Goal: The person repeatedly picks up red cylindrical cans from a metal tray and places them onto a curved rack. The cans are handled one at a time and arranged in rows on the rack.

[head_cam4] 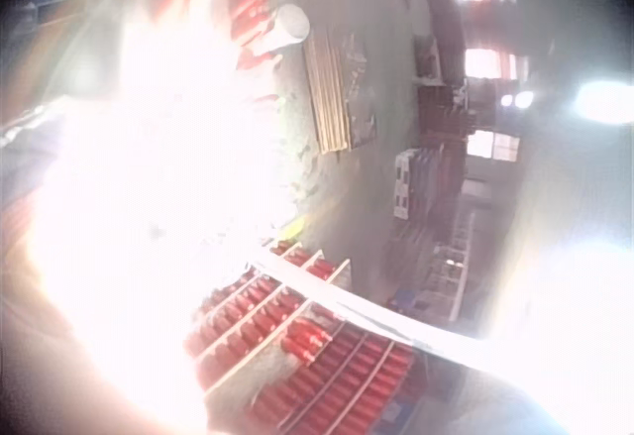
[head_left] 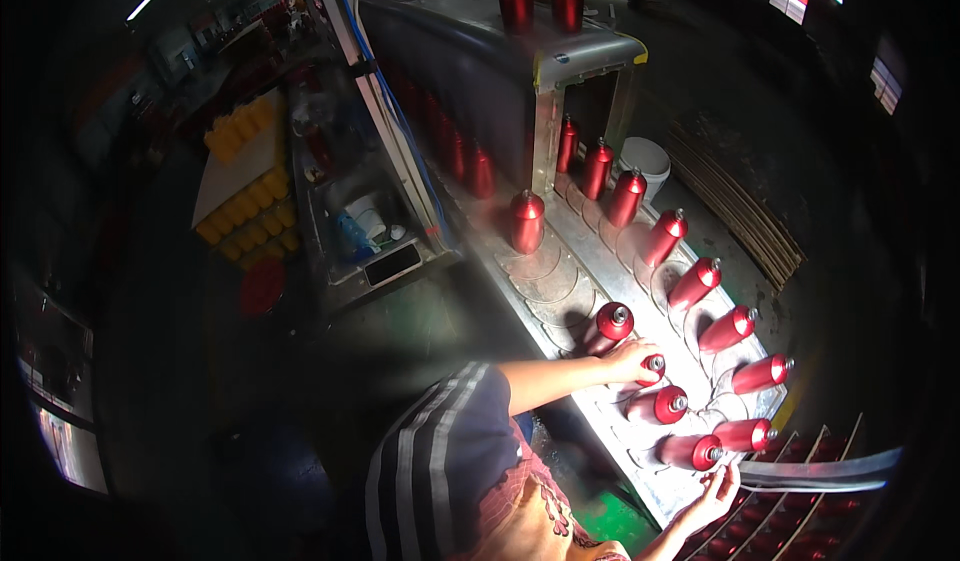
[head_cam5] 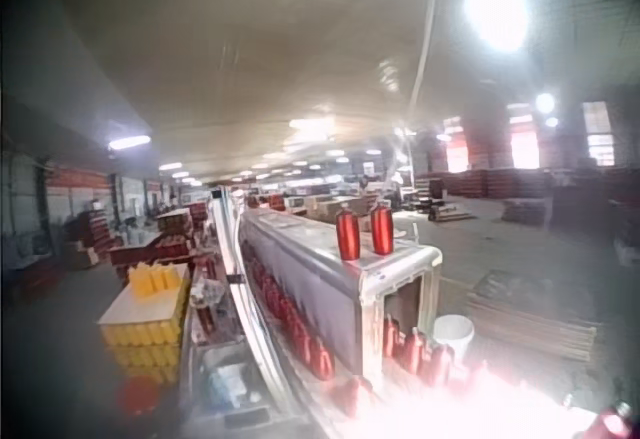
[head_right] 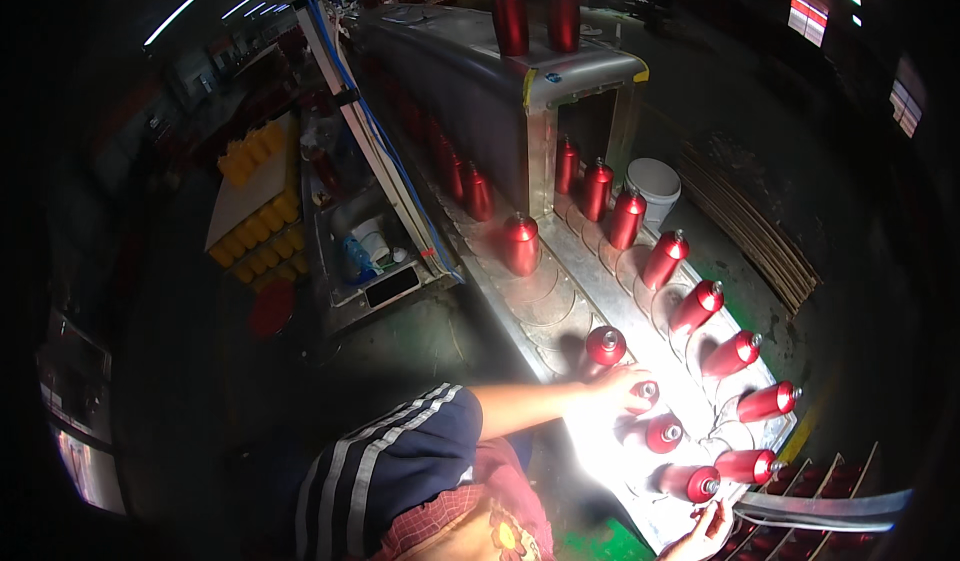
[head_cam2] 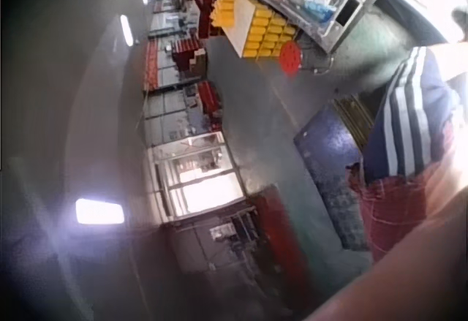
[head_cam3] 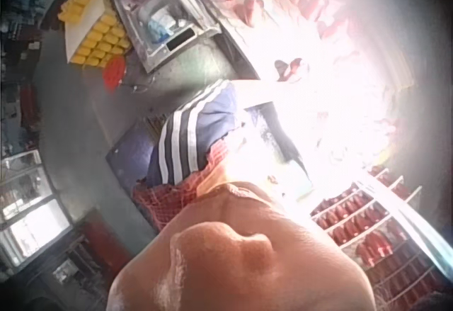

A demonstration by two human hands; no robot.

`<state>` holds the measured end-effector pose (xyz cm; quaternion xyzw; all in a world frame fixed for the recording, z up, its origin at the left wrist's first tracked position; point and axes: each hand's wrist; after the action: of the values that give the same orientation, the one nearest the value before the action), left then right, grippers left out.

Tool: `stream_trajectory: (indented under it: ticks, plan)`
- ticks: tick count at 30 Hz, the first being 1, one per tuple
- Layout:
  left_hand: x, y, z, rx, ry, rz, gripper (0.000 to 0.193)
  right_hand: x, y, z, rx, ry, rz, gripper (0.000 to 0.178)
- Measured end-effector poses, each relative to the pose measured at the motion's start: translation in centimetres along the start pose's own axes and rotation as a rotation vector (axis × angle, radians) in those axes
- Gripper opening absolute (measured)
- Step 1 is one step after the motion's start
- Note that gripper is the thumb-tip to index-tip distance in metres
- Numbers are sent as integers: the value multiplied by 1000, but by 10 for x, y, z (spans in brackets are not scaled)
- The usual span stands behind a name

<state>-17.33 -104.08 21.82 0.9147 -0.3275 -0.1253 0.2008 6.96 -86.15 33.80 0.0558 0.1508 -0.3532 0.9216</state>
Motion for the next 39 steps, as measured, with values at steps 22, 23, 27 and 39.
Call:
stream_trajectory:
  ticks: [22,23,27,39]
  plan:
    - [46,-231,-164,5,-20,-241,58,123,295,-65,-20,-360,-404,24]
    - [57,-236,-169,11,-115,-267,51,118,293,-70,-66,-371,-382,24]
    - [100,-248,-155,369,-23,-8,22,110,264,-71,-86,-371,-284,23]
    - [162,-381,-168,338,-46,868,20,205,299,-65,-91,-413,-518,15]
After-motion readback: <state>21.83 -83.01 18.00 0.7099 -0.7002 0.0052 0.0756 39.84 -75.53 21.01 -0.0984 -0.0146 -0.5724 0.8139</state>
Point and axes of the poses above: each hand's wrist, its own x-axis away from the middle knuckle, its own y-axis out of the back of the hand, z = x × y, and after that the axes turned 2 degrees about -y, right-handed
